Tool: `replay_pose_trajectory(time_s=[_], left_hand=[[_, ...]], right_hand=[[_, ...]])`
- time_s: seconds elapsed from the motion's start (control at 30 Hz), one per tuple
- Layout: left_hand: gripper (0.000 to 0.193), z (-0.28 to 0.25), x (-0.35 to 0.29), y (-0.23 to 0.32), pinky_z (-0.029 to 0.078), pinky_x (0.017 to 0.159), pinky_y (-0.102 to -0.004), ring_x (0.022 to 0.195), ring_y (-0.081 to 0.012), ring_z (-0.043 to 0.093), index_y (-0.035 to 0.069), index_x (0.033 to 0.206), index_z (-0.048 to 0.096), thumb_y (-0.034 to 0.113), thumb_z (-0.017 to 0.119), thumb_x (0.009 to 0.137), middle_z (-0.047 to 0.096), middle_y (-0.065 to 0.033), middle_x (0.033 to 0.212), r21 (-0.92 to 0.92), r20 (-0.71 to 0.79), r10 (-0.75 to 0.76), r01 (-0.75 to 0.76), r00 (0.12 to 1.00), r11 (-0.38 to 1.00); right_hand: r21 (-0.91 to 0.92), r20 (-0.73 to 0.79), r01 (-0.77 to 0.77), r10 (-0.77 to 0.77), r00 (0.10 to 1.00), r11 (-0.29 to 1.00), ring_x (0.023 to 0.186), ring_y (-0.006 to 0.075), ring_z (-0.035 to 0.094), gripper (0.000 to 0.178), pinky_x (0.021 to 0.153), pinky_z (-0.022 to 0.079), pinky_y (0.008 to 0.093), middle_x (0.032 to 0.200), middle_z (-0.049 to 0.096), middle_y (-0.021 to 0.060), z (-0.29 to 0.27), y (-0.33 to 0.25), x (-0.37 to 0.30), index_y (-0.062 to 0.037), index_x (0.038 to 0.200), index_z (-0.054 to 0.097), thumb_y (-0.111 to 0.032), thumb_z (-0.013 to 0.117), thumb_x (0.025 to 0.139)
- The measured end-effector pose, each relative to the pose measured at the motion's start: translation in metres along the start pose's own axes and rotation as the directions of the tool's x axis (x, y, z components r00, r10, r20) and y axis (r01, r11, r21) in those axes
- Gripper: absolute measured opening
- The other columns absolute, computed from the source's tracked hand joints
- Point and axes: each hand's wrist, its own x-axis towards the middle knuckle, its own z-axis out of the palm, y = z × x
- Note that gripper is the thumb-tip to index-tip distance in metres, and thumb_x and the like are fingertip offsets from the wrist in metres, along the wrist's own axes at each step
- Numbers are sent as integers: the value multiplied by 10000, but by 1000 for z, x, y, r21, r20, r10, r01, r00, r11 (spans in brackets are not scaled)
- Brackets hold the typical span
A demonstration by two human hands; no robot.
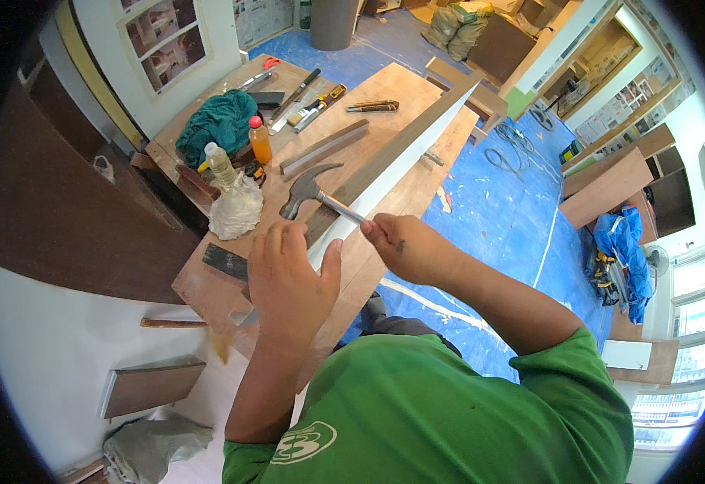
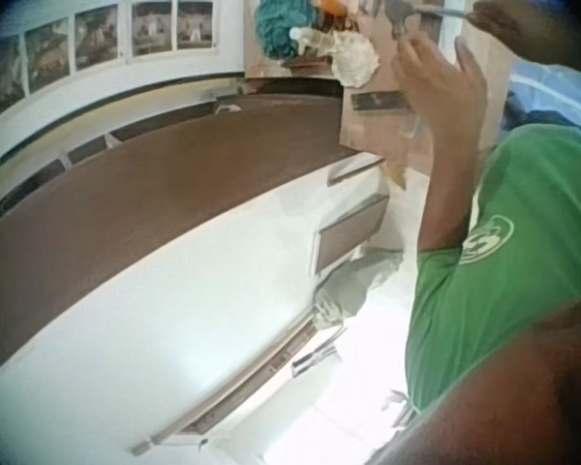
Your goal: The person aligns a wooden trim piece along the edge of a cabinet door, then uses a hammer to tap it into place. They flip the door over and continue hammering the trim along the opposite edge to secure it.
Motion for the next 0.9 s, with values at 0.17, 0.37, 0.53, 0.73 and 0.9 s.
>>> replay_pose_trajectory(time_s=[0.17, 0.37, 0.53, 0.73, 0.9], left_hand=[[442, 19, 2, 0, 530, 849, -490, 1008, -376, 672, 34, 1229, 671, 349, 775, 938, 662, -155, 1100, 83, 46, -101, 97, 994, 992], [505, 19, 2, 11, 536, 800, -491, 978, -368, 672, 72, 1226, 689, 467, 785, 925, 664, -134, 1075, 226, 78, -157, 136, 984, 965], [570, 25, 11, 18, 527, 778, -487, 932, -365, 664, 52, 1158, 707, 534, 814, 873, 662, -122, 1006, 314, 58, -195, 168, 979, 935], [605, 31, 13, 20, 504, 728, -479, 880, -361, 645, 24, 1049, 692, 564, 842, 822, 637, -118, 913, 433, 64, -228, 179, 972, 884], [632, 36, 8, 17, 489, 694, -483, 836, -367, 634, 13, 987, 656, 605, 818, 837, 615, -124, 891, 439, 14, -194, 169, 981, 882]], right_hand=[[-16, -17, -66, 65, 998, 998, 799, 465, 678, 545, 764, 530, 540, 817, 685, 278, -35, 36, 26, 20, 952, 657, -449, 458, 1144], [7, -94, -174, 173, 980, 985, 761, 341, 657, 527, 748, 520, 493, 792, 664, 233, -94, 92, 59, 28, 969, 662, -443, 496, 1140], [59, -130, -193, 199, 971, 979, 718, 233, 635, 553, 703, 528, 433, 713, 621, 132, -141, 145, 89, 30, 991, 663, -469, 482, 1148], [72, -182, -269, 278, 943, 961, 498, 154, 540, 529, 473, 485, 348, 646, 520, 34, -205, 216, 135, -28, 967, 602, -503, 459, 1149], [100, -208, -296, 311, 927, 950, 429, 134, 504, 521, 396, 459, 323, 613, 471, 13, -243, 250, 167, -62, 909, 533, -513, 436, 1151]])
